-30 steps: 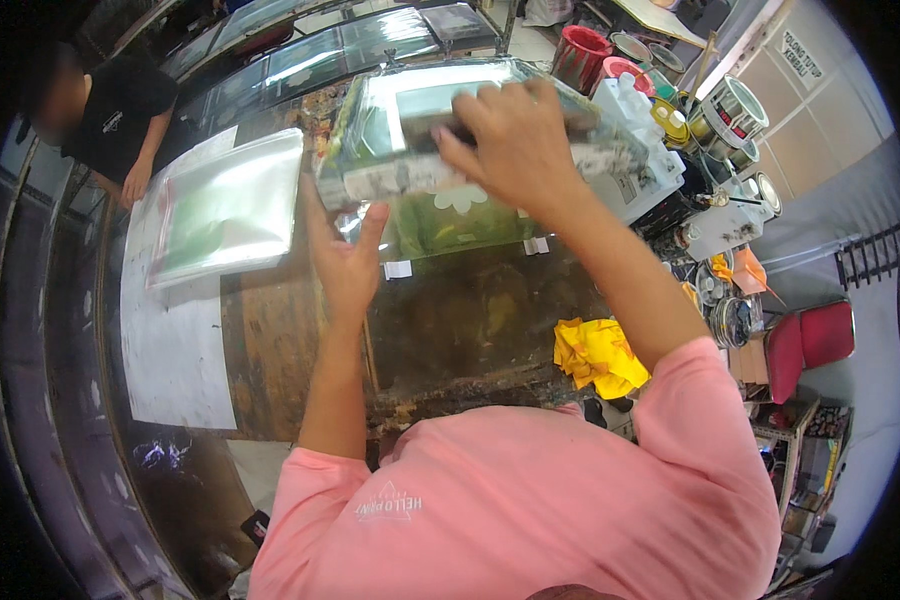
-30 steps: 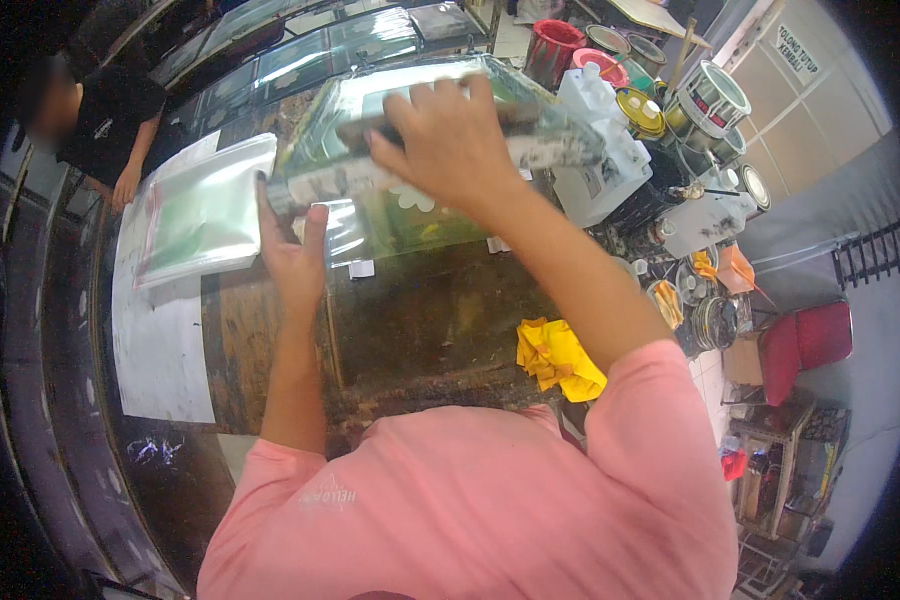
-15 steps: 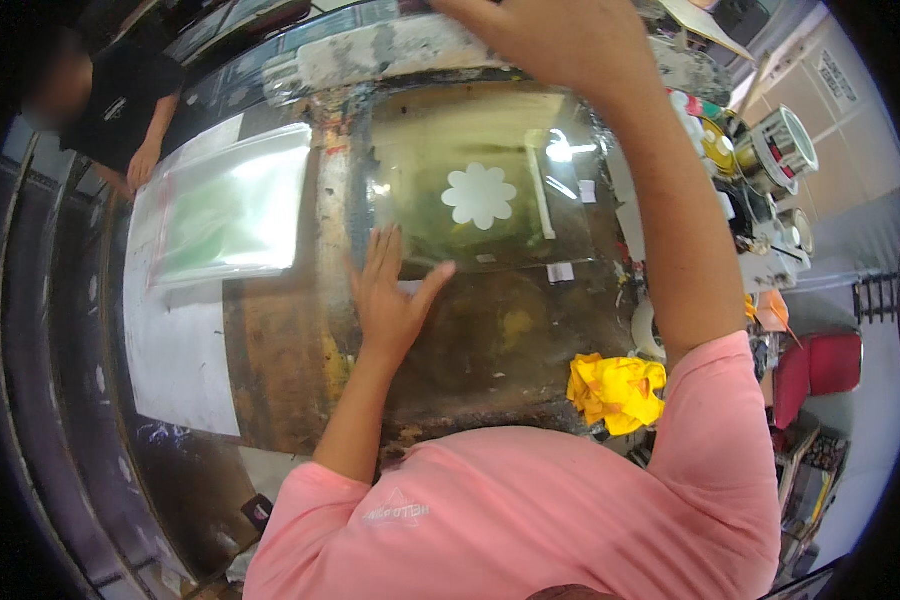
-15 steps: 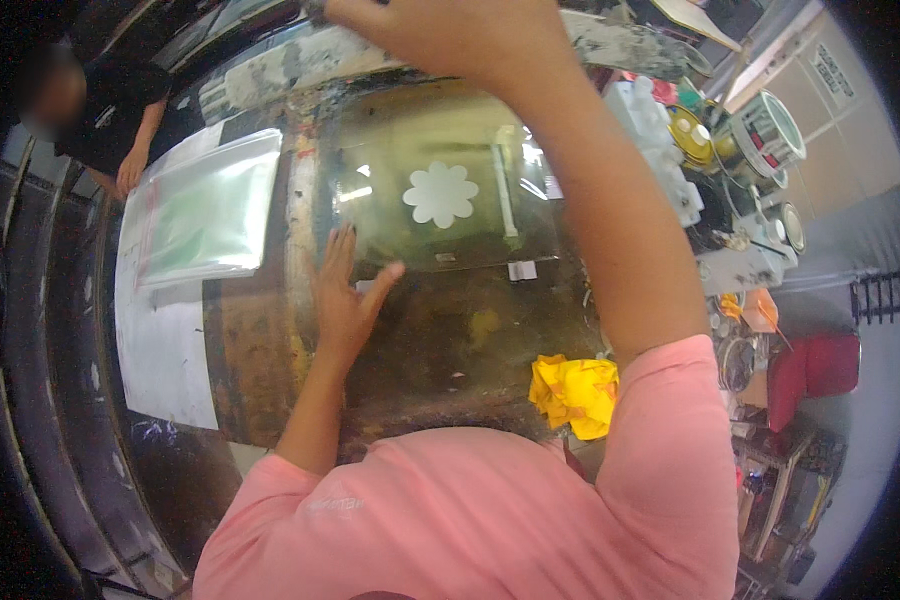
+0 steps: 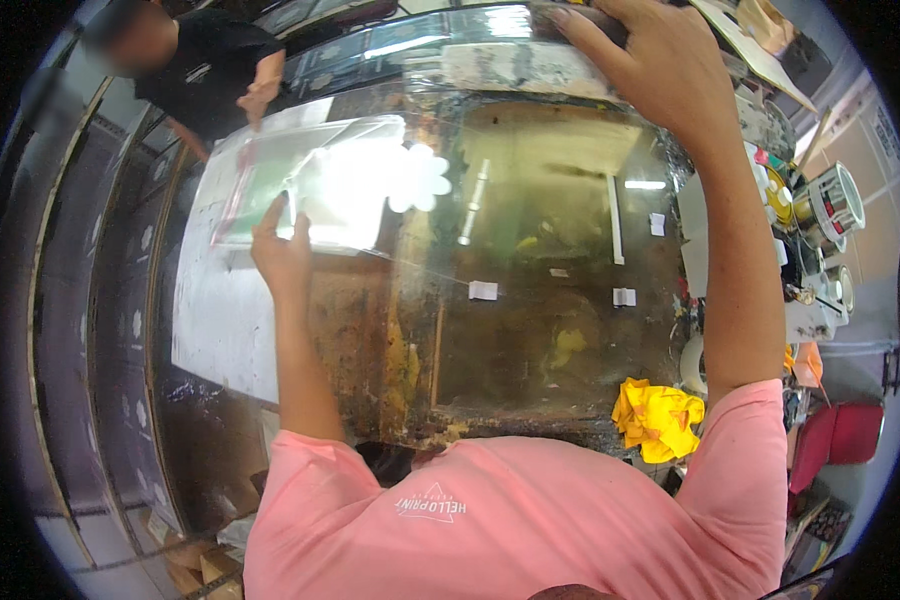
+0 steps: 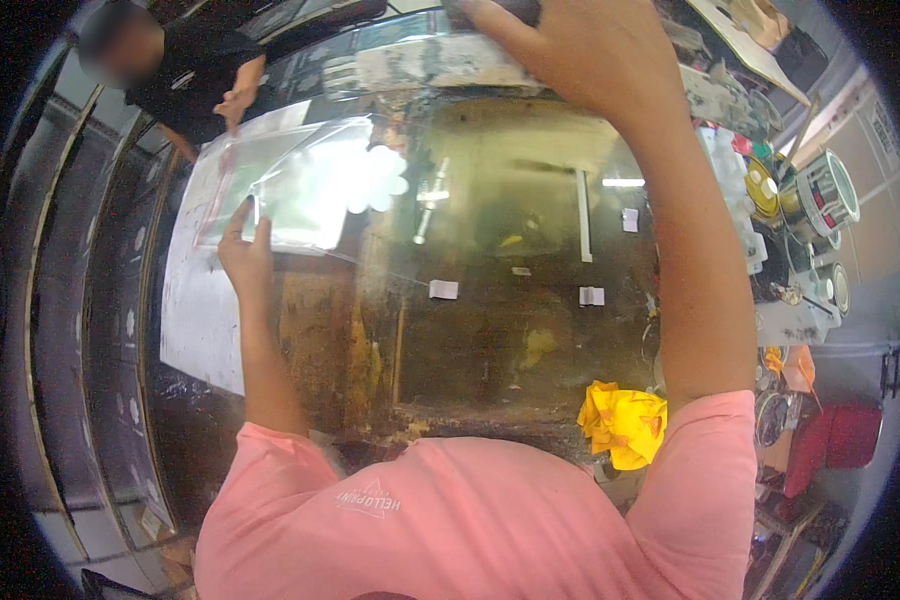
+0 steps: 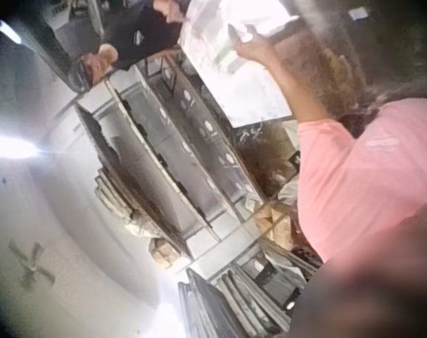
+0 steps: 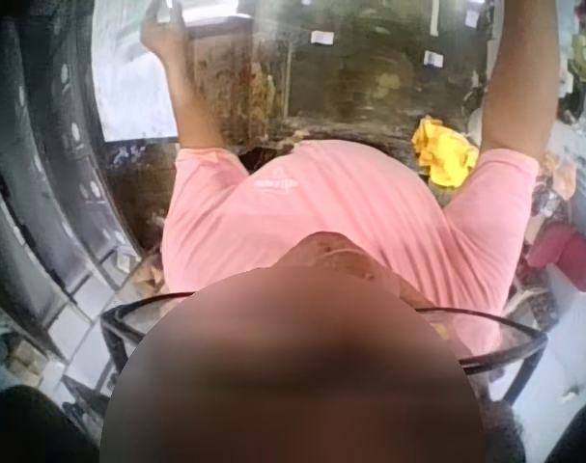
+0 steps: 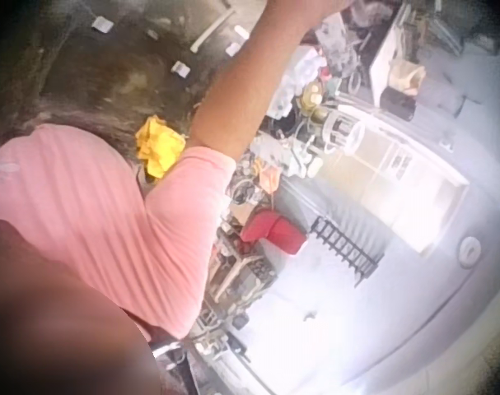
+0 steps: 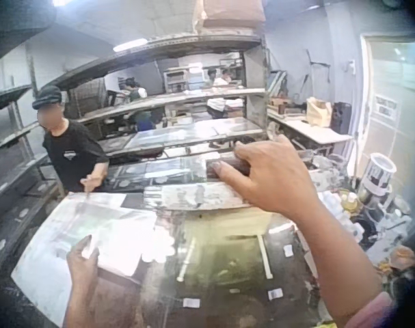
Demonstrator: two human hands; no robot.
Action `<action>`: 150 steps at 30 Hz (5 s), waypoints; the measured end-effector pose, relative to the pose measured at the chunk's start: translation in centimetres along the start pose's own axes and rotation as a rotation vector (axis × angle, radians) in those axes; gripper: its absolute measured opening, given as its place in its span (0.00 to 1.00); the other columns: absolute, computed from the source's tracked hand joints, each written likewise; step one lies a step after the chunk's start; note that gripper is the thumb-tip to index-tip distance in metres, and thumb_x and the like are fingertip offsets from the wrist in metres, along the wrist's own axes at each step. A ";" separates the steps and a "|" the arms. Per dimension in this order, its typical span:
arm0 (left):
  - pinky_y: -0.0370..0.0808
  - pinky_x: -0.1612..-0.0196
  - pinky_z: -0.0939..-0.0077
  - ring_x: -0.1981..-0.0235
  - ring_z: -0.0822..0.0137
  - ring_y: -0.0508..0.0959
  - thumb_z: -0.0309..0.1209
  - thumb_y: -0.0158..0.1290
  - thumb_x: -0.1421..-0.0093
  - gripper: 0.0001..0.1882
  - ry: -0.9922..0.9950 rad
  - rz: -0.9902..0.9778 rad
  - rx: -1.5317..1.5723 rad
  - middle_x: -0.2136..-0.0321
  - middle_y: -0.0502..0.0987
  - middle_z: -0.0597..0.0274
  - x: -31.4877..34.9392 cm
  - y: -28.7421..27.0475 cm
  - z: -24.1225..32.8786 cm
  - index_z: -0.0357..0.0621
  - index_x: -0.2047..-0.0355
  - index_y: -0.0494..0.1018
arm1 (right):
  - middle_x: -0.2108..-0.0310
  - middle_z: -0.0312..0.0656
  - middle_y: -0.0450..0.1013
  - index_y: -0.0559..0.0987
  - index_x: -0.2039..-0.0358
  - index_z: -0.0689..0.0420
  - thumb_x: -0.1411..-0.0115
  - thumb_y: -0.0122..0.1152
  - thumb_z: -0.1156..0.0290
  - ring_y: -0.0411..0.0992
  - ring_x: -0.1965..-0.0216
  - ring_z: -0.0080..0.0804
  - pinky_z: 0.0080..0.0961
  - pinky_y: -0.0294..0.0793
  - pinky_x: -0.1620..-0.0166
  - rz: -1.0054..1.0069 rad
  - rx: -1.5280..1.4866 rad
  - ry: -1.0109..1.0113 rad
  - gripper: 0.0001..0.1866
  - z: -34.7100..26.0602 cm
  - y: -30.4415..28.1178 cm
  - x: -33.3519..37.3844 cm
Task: The person repeatedly applies green ink to a screen-printing frame using a squeegee, then lifts the frame to reveal a flower-shaped print on a white sheet below. The process is repeated multiple times in a continuous loop.
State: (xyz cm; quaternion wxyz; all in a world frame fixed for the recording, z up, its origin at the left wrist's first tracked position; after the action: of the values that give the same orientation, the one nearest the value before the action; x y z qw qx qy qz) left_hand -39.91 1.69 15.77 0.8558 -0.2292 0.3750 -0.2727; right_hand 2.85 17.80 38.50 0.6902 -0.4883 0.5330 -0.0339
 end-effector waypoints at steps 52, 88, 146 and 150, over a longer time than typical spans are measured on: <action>0.34 0.25 0.29 0.23 0.35 0.51 0.84 0.52 0.52 0.67 0.705 -0.887 -0.148 0.24 0.54 0.36 26.5 24.9 25.1 0.43 0.26 0.62 | 0.72 0.58 0.82 0.86 0.73 0.63 0.34 0.53 0.41 0.81 0.63 0.56 0.51 0.75 0.51 0.010 -0.016 -0.022 0.34 2.4 0.2 1.6; 0.34 0.24 0.28 0.26 0.38 0.61 0.84 0.48 0.51 0.63 0.724 -0.688 0.044 0.31 0.67 0.39 30.7 26.7 28.8 0.40 0.34 0.73 | 0.73 0.58 0.81 0.85 0.75 0.64 0.36 0.55 0.39 0.81 0.64 0.55 0.48 0.75 0.51 -0.026 0.010 -0.005 0.35 3.2 2.3 1.7; 0.66 0.44 0.54 0.51 0.52 0.68 0.61 0.76 0.61 0.62 0.160 -0.488 0.080 0.60 0.82 0.57 20.2 15.1 9.8 0.38 0.31 0.70 | 0.60 0.42 0.83 0.85 0.52 0.43 0.29 0.49 0.35 0.80 0.56 0.49 0.45 0.80 0.54 -0.712 -0.415 -0.333 0.28 4.2 26.9 15.0; 0.67 0.44 0.54 0.51 0.51 0.69 0.60 0.77 0.60 0.61 0.147 -0.480 0.121 0.60 0.82 0.57 20.8 14.2 9.8 0.38 0.31 0.70 | 0.64 0.44 0.81 0.84 0.55 0.46 0.29 0.51 0.36 0.81 0.59 0.49 0.46 0.80 0.56 -0.776 -0.459 -0.321 0.27 1.6 20.1 20.1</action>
State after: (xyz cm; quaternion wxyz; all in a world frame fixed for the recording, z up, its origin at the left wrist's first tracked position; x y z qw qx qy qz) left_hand -16.35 0.80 2.60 0.7492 -0.2393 0.3542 -0.5059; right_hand 3.19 17.80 10.03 0.5745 -0.7900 0.1919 -0.0947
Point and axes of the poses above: each hand's wrist, its own x-axis away from the middle knuckle, its own y-axis out of the palm, z = x × y, the point moved 10 cm from there along -x, towards the middle knuckle
